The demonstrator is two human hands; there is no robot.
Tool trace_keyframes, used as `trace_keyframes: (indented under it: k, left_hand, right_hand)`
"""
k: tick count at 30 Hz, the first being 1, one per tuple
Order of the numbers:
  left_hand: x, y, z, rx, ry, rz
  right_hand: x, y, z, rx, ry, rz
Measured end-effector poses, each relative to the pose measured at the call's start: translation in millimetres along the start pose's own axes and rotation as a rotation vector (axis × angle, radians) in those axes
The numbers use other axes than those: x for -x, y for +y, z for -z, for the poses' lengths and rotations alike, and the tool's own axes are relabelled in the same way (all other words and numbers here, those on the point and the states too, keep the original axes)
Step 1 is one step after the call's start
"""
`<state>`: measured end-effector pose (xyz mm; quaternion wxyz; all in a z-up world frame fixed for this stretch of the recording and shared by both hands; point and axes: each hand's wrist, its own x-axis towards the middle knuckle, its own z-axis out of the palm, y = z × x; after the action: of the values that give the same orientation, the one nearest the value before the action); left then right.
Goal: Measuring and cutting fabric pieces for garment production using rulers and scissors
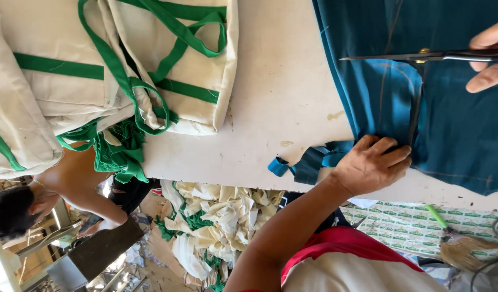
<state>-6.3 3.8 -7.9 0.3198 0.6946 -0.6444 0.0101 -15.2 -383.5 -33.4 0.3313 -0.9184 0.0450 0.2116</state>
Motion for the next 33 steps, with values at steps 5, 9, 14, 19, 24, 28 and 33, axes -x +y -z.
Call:
trace_keyframes:
  k: [5, 9, 14, 19, 24, 28, 33]
  left_hand:
    - [-7, -2, 9, -0.007, 0.052, 0.011]
    - [-14, 0, 18, -0.008, 0.117, 0.03]
    - [-10, -2, 12, -0.015, 0.113, 0.037]
    - [-16, -1, 24, -0.04, 0.172, 0.018]
    - [-11, 2, 13, -0.06, 0.031, 0.019]
    - [-14, 3, 15, -0.108, 0.049, -0.017]
    - [16, -2, 53, -0.049, 0.17, 0.101]
  right_hand:
    - [-37, -21, 8, 0.02, -0.243, -0.149]
    - [-40, -8, 10, -0.154, -0.163, -0.032]
    - [-64, -32, 11, 0.118, -0.284, -0.195]
    - [-44, -37, 50, 0.165, -0.332, -0.154]
    - [-58, -173, 64, 0.401, -0.509, -0.247]
    - [-33, -237, 89, 0.468, -0.429, -0.315]
    - [-1, -205, 74, -0.056, -0.583, -0.577]
